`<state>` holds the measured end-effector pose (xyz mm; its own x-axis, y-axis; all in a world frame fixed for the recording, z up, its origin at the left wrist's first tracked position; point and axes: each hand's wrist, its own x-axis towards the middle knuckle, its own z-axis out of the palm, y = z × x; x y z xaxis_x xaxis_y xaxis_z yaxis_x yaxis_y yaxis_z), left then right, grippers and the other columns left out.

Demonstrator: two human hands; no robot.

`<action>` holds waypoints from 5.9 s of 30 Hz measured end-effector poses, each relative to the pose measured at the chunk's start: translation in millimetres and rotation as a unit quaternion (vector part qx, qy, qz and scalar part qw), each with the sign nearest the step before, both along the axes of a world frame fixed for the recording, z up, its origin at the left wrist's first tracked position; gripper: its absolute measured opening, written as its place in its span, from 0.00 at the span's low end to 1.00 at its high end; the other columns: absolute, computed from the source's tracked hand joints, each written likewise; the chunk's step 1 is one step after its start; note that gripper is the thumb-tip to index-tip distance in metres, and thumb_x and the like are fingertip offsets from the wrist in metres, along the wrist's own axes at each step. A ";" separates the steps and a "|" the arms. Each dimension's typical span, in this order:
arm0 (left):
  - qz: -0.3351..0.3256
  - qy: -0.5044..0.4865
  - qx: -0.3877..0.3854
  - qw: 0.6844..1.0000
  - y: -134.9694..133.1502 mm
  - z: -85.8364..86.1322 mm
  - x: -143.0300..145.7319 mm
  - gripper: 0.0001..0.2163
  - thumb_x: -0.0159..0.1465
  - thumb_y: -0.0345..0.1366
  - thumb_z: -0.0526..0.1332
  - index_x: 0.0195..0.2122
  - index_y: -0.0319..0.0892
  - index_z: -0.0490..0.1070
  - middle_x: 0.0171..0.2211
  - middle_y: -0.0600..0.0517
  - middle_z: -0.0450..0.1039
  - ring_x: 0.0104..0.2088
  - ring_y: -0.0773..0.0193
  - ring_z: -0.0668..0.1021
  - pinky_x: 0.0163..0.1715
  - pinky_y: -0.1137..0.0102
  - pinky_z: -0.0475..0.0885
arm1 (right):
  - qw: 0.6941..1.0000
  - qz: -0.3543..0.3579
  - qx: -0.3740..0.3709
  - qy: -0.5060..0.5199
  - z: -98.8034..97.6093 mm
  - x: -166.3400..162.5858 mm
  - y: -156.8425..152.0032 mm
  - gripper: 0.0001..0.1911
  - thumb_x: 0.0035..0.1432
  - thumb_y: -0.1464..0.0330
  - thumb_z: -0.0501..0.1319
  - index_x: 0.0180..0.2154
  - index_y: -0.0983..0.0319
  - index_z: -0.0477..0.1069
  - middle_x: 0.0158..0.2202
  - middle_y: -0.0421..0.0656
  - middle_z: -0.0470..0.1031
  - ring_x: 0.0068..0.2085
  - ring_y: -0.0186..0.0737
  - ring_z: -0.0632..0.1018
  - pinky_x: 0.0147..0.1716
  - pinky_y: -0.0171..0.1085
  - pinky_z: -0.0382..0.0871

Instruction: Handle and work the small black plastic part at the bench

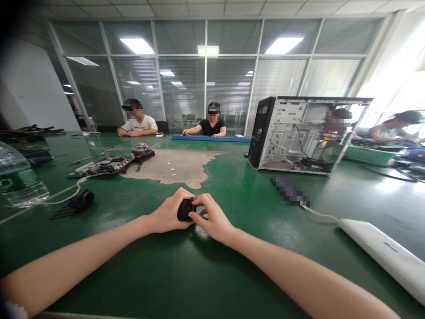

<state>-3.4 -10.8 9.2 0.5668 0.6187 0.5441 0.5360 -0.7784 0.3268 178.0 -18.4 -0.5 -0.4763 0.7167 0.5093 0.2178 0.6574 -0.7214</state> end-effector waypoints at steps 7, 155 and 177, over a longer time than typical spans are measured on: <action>0.001 0.000 -0.006 1.000 0.4 -0.2 0.0 0.25 0.46 0.34 0.64 0.45 0.45 0.55 0.41 0.51 0.59 0.39 0.60 0.69 0.37 0.66 0.67 | 0.996 -0.006 -0.089 0.000 -0.2 -1.7 1.3 0.13 0.53 0.69 0.57 0.41 0.60 0.59 0.40 0.43 0.65 0.43 0.39 0.71 0.35 0.37 0.71; 0.003 0.001 -0.005 1.000 -0.4 1.6 0.7 0.25 0.47 0.35 0.64 0.44 0.44 0.55 0.40 0.51 0.60 0.38 0.59 0.70 0.37 0.66 0.67 | 0.992 0.018 -0.126 0.010 -3.3 0.3 4.8 0.12 0.53 0.67 0.58 0.41 0.59 0.59 0.40 0.42 0.66 0.38 0.35 0.72 0.35 0.37 0.71; 0.007 -0.003 -0.008 1.000 0.0 0.9 1.2 0.24 0.46 0.35 0.64 0.44 0.45 0.55 0.40 0.51 0.60 0.38 0.60 0.70 0.37 0.66 0.67 | 0.997 0.000 -0.080 0.006 -0.8 0.8 1.9 0.10 0.53 0.67 0.58 0.38 0.59 0.61 0.38 0.42 0.67 0.40 0.38 0.72 0.35 0.38 0.71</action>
<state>-2.3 -10.8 10.1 0.5553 0.6353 0.5366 0.5447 -0.7655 0.3426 178.9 -16.5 -1.3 -0.4706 0.7895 0.3941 0.2079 0.5332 -0.8200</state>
